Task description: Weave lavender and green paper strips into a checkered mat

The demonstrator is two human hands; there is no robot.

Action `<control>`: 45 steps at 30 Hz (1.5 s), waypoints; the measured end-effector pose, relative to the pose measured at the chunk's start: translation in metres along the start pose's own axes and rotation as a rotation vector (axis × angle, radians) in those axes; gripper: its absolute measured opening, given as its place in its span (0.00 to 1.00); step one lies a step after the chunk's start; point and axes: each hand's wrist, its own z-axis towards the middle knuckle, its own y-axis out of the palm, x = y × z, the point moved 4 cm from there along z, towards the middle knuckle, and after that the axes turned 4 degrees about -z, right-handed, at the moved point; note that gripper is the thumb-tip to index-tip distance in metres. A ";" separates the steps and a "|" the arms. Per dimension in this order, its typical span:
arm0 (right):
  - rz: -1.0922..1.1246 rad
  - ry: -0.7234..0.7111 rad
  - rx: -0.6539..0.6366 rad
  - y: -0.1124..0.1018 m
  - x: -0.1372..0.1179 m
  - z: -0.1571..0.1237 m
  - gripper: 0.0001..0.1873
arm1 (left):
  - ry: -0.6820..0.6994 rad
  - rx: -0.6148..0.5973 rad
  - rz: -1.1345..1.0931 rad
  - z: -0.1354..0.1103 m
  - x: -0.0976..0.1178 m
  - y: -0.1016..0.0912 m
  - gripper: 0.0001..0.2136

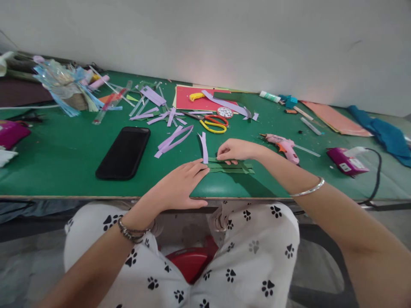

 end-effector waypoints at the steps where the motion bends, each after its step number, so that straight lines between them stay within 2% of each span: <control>1: 0.000 -0.020 -0.004 0.000 0.001 0.001 0.07 | 0.000 0.001 -0.002 0.000 0.000 0.000 0.32; 7: -0.068 -0.158 0.012 -0.003 0.000 0.005 0.05 | 0.010 0.002 -0.001 0.000 0.000 0.000 0.32; 15: -0.031 -0.084 0.064 0.002 -0.006 0.002 0.07 | -0.004 -0.017 -0.008 0.001 -0.001 0.001 0.32; 20: -0.029 -0.099 0.084 0.006 -0.009 0.002 0.06 | -0.009 -0.014 -0.001 0.001 -0.002 -0.001 0.31; 28: -0.033 -0.165 0.001 0.004 -0.006 0.003 0.05 | 0.002 -0.008 0.006 0.002 -0.001 -0.001 0.31; 33: -0.081 -0.193 0.026 0.004 -0.008 0.003 0.06 | -0.006 -0.013 0.016 0.002 0.000 -0.002 0.31; 39: -0.021 -0.140 0.061 0.005 -0.006 0.003 0.07 | -0.024 -0.044 0.016 0.003 0.000 -0.003 0.31; 45: -0.022 -0.179 0.066 0.007 -0.006 0.006 0.06 | -0.017 -0.042 0.036 0.003 0.000 -0.001 0.31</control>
